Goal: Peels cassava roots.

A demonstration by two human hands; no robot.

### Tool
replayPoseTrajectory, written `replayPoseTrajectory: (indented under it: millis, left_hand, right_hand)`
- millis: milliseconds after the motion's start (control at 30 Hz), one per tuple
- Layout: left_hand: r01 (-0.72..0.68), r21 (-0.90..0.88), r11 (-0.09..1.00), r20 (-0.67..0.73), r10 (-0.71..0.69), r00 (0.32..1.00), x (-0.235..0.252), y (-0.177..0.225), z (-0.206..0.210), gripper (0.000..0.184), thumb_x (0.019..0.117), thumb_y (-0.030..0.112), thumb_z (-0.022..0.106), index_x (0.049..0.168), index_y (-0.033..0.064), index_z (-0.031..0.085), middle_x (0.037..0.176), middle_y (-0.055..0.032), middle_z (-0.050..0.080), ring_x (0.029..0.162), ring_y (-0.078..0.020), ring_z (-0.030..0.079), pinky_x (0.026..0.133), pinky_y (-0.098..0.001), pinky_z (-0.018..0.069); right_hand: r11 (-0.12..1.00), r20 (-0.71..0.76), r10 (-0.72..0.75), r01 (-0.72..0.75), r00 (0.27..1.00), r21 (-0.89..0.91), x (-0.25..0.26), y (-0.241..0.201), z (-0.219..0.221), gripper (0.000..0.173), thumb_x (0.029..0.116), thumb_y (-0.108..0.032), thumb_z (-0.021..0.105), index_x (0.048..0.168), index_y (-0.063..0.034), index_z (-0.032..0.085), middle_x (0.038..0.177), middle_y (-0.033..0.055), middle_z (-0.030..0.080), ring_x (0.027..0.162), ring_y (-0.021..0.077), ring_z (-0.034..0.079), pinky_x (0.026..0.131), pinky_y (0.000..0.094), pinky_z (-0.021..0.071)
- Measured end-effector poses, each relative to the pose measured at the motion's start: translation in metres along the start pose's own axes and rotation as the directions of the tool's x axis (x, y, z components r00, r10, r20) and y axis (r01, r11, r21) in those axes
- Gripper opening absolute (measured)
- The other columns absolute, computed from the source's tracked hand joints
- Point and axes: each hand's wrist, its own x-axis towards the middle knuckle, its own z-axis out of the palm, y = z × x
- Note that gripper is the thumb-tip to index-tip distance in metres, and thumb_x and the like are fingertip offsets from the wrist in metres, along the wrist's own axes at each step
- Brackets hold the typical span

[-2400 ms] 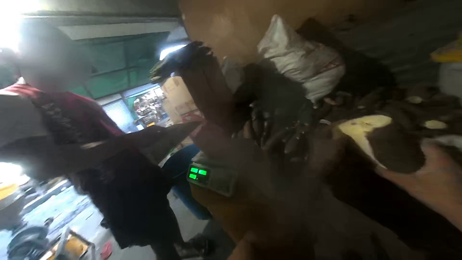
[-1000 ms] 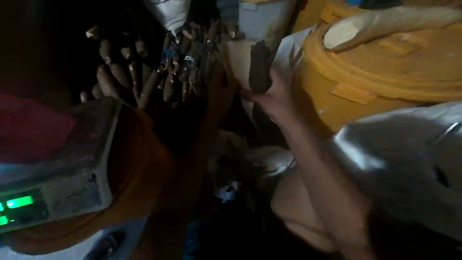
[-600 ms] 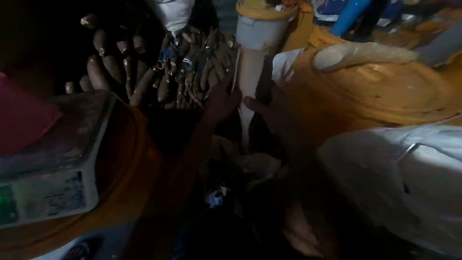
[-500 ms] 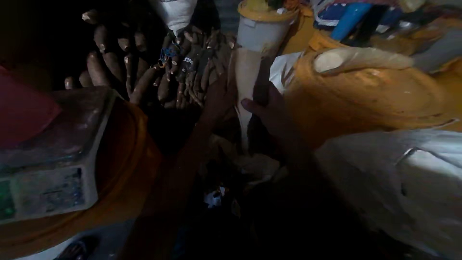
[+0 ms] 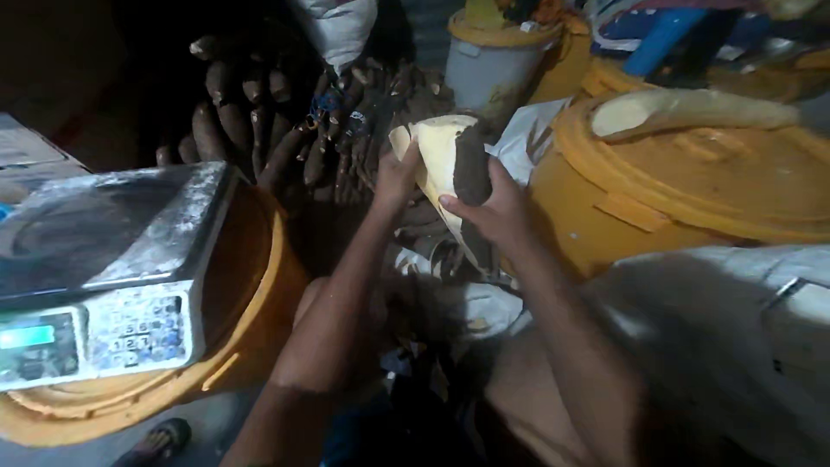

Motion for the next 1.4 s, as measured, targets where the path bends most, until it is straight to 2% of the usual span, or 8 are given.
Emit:
replayPoseTrajectory:
  millis: [167,267,500,700,800,1033,1133,1400]
  left_hand:
    - [0.095,0.042,0.995,0.218,-0.102,0.971,-0.021,-0.009,0.023,0.030,0.1011,0.005,0.053,0.131,0.0008,0.057,0.107,-0.0129,0.070,0.092,-0.0194,0.070,0.082,-0.0395,0.0611]
    - [0.092,0.091,0.992,0.255,-0.112,0.960,-0.023,-0.011,0.020,0.038,0.0935,-0.001,0.057,0.131,0.0017,0.057,0.110,-0.0135,0.069,0.093,-0.0208,0.070,0.081,-0.0407,0.0618]
    - [-0.073,0.264,0.962,0.099,0.048,0.994,-0.015,-0.017,0.004,0.024,0.0988,0.007,0.062,0.120,-0.0040,0.064,0.101,-0.0135,0.072,0.089,-0.0172,0.072,0.082,-0.0379,0.0624]
    - [0.132,0.173,0.976,-0.188,-0.098,0.977,-0.014,-0.019,0.010,0.021,0.1014,0.019,0.062,0.104,-0.0016,0.066,0.083,-0.0104,0.070,0.073,-0.0160,0.070,0.069,-0.0366,0.0613]
    - [0.224,0.083,0.971,-0.228,-0.201,0.953,-0.013,-0.017,0.011,0.026,0.1038,0.025,0.059,0.108,-0.0003,0.064,0.084,-0.0102,0.069,0.073,-0.0166,0.069,0.067,-0.0367,0.0604]
    - [0.126,0.159,0.979,0.108,-0.144,0.984,-0.036,-0.032,0.025,0.030,0.1025,0.011,0.057,0.129,-0.0010,0.060,0.109,-0.0145,0.070,0.095,-0.0193,0.071,0.086,-0.0399,0.0607]
    - [0.116,0.306,0.945,0.232,-0.192,0.953,-0.051,-0.037,0.036,0.026,0.1015,0.010,0.055,0.125,0.0013,0.063,0.100,-0.0123,0.072,0.087,-0.0173,0.071,0.079,-0.0380,0.0607]
    - [0.155,0.271,0.950,0.132,-0.196,0.972,-0.043,-0.050,0.029,0.031,0.0936,0.012,0.073,0.119,-0.0009,0.063,0.101,-0.0129,0.073,0.090,-0.0190,0.073,0.083,-0.0399,0.0630]
  right_hand:
    - [0.911,-0.111,0.143,-0.087,0.983,0.404,0.003,0.001,0.002,0.058,0.0880,-0.035,0.079,0.134,-0.0068,0.057,0.112,0.0065,0.069,0.100,0.0125,0.069,0.088,0.0335,0.0603]
    - [0.907,-0.135,0.113,-0.046,0.984,0.420,0.005,0.007,0.007,0.061,0.0888,-0.035,0.079,0.137,-0.0057,0.056,0.116,0.0073,0.069,0.104,0.0129,0.068,0.091,0.0337,0.0599]
    - [0.914,-0.079,0.040,-0.004,0.996,0.405,0.004,0.002,0.012,0.060,0.0934,-0.036,0.073,0.141,-0.0058,0.052,0.120,0.0063,0.068,0.107,0.0111,0.068,0.093,0.0315,0.0594]
    - [0.978,-0.029,0.015,-0.008,0.999,0.206,-0.001,-0.007,0.020,0.080,0.0862,-0.048,0.077,0.148,-0.0077,0.046,0.130,0.0079,0.065,0.116,0.0109,0.065,0.099,0.0338,0.0569]
    - [0.990,0.014,0.039,-0.040,0.999,0.134,-0.004,-0.012,0.017,0.083,0.0879,-0.050,0.076,0.153,-0.0126,0.042,0.133,0.0083,0.063,0.115,0.0130,0.065,0.096,0.0366,0.0569]
    - [0.853,-0.150,0.210,-0.106,0.966,0.511,0.011,0.000,0.004,0.049,0.0959,-0.037,0.070,0.132,-0.0046,0.059,0.116,0.0069,0.069,0.105,0.0137,0.067,0.092,0.0349,0.0589]
    - [0.777,-0.236,0.345,-0.136,0.908,0.614,0.019,0.012,-0.006,0.048,0.0977,-0.042,0.066,0.129,-0.0063,0.062,0.114,0.0071,0.069,0.103,0.0159,0.068,0.090,0.0373,0.0600]
    - [0.786,-0.221,0.196,-0.018,0.955,0.617,0.017,0.017,-0.004,0.047,0.0993,-0.040,0.064,0.129,-0.0038,0.061,0.114,0.0077,0.069,0.105,0.0171,0.069,0.093,0.0383,0.0598]
